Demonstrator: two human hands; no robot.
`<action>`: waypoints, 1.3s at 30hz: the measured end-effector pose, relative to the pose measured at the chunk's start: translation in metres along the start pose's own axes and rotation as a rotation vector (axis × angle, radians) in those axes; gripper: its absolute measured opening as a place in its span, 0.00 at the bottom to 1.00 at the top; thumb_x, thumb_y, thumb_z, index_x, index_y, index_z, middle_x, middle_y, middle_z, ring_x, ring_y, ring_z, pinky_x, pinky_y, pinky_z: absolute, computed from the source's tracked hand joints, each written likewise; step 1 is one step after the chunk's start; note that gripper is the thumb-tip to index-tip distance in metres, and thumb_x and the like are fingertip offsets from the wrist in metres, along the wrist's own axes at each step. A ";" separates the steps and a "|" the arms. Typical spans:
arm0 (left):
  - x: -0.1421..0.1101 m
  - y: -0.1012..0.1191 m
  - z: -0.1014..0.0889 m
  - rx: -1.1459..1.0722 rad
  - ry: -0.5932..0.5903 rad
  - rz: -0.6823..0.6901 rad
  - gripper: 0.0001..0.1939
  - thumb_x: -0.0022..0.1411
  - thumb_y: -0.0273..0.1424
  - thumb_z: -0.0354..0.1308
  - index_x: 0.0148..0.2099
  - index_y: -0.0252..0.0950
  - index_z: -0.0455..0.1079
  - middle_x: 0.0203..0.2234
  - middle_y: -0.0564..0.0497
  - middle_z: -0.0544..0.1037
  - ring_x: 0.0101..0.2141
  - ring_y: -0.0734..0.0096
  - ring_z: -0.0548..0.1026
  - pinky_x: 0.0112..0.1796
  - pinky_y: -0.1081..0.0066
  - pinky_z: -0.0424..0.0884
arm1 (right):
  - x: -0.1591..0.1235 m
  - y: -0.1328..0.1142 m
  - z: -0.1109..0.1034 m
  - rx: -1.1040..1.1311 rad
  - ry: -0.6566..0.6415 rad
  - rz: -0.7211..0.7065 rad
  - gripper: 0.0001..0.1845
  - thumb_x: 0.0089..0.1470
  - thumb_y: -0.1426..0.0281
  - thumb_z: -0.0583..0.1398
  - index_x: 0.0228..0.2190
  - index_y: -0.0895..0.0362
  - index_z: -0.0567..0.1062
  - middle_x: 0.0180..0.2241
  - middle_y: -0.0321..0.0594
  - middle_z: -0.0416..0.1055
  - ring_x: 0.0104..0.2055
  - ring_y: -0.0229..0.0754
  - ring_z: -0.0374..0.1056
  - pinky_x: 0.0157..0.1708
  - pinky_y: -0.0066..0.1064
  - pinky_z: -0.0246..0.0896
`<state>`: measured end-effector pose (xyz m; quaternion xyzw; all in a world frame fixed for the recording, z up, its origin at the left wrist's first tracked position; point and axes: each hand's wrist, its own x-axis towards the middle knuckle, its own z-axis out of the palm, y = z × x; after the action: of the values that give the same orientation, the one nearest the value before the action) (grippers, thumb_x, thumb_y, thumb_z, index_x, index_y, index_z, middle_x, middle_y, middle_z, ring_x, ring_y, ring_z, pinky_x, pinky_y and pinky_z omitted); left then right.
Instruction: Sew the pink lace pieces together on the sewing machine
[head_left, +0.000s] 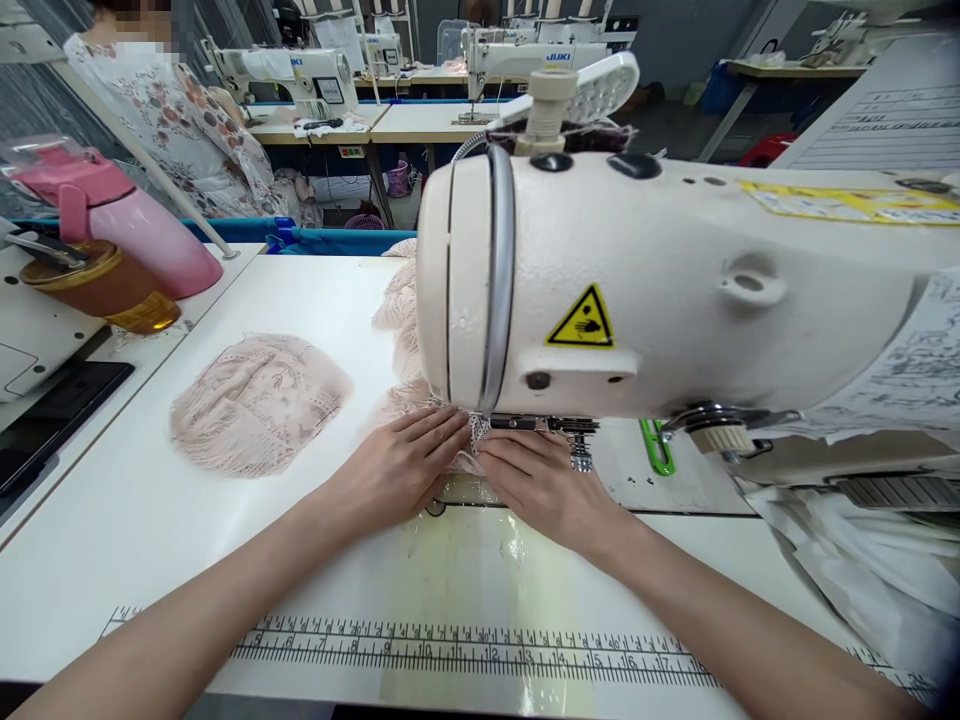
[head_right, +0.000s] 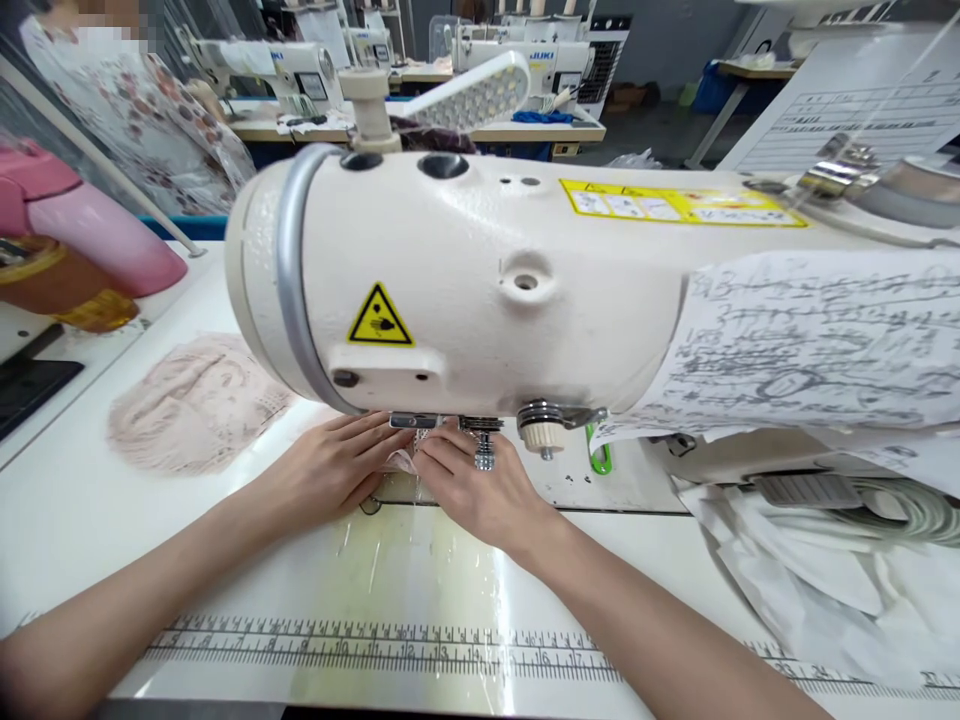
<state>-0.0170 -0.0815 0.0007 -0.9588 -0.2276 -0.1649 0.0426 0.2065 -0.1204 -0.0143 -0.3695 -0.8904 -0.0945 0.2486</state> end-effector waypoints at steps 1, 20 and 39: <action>0.000 0.001 0.001 0.000 0.004 -0.008 0.19 0.67 0.26 0.48 0.58 0.27 0.67 0.53 0.39 0.74 0.56 0.55 0.70 0.55 0.56 0.71 | 0.000 0.000 0.000 0.004 -0.004 0.002 0.11 0.61 0.77 0.54 0.38 0.54 0.75 0.38 0.39 0.76 0.42 0.38 0.68 0.42 0.32 0.61; 0.005 0.019 0.003 0.191 0.038 -0.068 0.19 0.69 0.31 0.47 0.53 0.24 0.70 0.51 0.38 0.76 0.52 0.52 0.74 0.49 0.58 0.75 | -0.001 0.001 -0.009 -0.330 0.061 0.033 0.05 0.59 0.71 0.58 0.36 0.53 0.76 0.40 0.33 0.77 0.32 0.37 0.66 0.28 0.36 0.52; 0.006 0.022 0.006 0.241 0.023 -0.096 0.20 0.69 0.34 0.50 0.56 0.27 0.68 0.51 0.36 0.75 0.52 0.50 0.74 0.47 0.58 0.74 | -0.011 0.015 -0.013 -0.131 -0.070 0.107 0.19 0.59 0.77 0.54 0.48 0.49 0.73 0.43 0.40 0.76 0.37 0.45 0.70 0.28 0.34 0.64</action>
<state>-0.0001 -0.0971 -0.0029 -0.9327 -0.2910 -0.1493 0.1521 0.2283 -0.1208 -0.0092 -0.4350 -0.8695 -0.1261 0.1972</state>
